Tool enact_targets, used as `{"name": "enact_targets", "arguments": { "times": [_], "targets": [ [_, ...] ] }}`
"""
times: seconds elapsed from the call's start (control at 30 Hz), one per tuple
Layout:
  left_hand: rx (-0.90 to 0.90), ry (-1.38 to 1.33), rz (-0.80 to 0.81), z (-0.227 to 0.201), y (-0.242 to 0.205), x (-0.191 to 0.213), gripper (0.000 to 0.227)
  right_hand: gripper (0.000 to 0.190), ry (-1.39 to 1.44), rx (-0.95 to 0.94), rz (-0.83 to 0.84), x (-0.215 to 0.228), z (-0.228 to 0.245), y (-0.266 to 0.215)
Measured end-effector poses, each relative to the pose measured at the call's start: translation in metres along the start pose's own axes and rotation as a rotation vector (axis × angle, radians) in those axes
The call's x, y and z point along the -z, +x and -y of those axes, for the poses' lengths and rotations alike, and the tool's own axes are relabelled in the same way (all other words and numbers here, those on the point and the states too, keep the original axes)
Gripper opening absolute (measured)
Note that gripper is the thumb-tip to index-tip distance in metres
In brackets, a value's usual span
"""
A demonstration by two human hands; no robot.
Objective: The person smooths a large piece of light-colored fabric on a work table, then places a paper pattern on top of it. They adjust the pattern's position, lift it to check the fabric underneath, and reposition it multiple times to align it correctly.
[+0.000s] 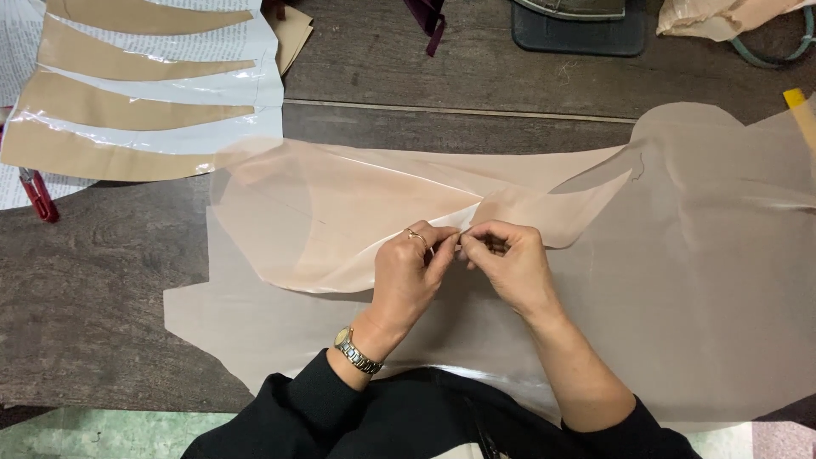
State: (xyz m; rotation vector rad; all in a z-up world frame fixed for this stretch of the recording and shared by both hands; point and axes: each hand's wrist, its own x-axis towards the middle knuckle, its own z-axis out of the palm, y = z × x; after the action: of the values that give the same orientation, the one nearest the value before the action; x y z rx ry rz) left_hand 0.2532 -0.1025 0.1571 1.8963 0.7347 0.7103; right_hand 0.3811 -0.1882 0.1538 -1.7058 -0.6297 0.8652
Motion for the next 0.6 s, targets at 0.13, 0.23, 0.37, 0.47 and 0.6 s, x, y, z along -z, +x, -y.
{"name": "enact_targets", "arguments": {
  "times": [0.13,0.23,0.37,0.47,0.6],
  "targets": [
    [0.007,-0.016,0.003,0.003,0.000,-0.001,0.009,0.007,-0.018,0.025,-0.005,0.002,-0.001,0.000],
    [0.032,-0.041,0.006,0.008,-0.001,-0.003,0.008,0.007,0.008,0.026,0.000,0.004,0.001,0.000],
    [0.055,-0.019,0.006,0.011,0.000,-0.003,0.010,0.006,0.015,0.016,0.024,0.006,0.007,0.000],
    [0.083,-0.036,-0.007,0.012,0.001,-0.001,0.010,0.007,0.004,0.015,0.010,0.013,0.000,0.004],
    [0.099,-0.047,-0.020,0.015,0.001,0.000,0.010,0.009,-0.008,0.012,0.005,0.019,-0.006,0.009]
  ]
}}
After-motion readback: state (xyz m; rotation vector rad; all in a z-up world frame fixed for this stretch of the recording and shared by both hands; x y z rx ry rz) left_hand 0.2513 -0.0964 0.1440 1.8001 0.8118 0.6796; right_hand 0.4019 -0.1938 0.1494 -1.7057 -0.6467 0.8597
